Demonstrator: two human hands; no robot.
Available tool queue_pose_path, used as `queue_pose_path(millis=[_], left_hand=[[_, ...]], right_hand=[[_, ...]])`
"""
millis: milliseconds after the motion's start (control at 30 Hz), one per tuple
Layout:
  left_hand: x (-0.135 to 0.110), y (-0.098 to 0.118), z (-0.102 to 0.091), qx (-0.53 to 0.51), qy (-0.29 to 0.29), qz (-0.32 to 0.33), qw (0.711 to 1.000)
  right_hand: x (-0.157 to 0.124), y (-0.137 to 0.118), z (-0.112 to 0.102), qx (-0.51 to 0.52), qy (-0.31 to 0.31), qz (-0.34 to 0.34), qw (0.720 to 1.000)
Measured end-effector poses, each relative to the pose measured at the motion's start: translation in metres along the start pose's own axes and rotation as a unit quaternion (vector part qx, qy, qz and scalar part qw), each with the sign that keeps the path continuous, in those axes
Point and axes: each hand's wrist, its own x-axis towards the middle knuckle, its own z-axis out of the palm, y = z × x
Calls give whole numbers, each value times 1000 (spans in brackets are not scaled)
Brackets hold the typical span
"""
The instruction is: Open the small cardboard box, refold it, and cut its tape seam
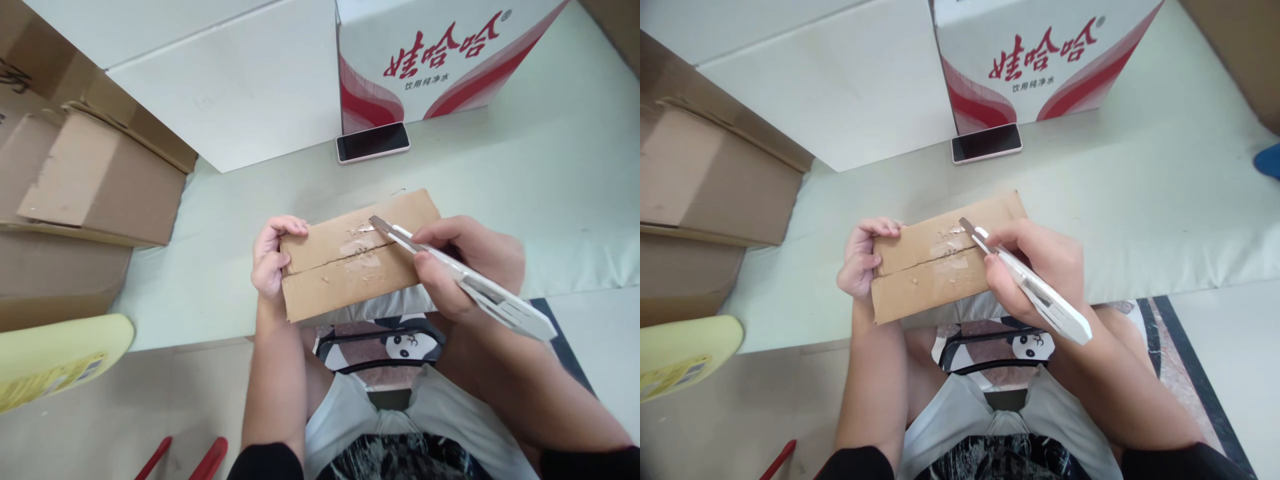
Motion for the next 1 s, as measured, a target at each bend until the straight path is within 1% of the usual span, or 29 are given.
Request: queue_pose_path(millis=[133,267,433,667,767,1000], left_hand=[[1,1,0,17,-2,-5,1000],[2,2,-1,23,4,-21,1000],[2,1,-1,-1,1,-19,1000],[2,1,2,-27,12,-15,999],[3,1,2,-24,13,-17,999],[3,2,4,-30,26,-15,999]], right_hand=[[0,0,0,-9,8,-9,1000],[0,1,0,-12,-7,-16,1000],[-3,4,1,-16,9,-30,999],[-6,7,2,-12,7,-36,999],[-5,7,2,-22,2,-31,999],[0,0,-1,-16,-19,-47,999]])
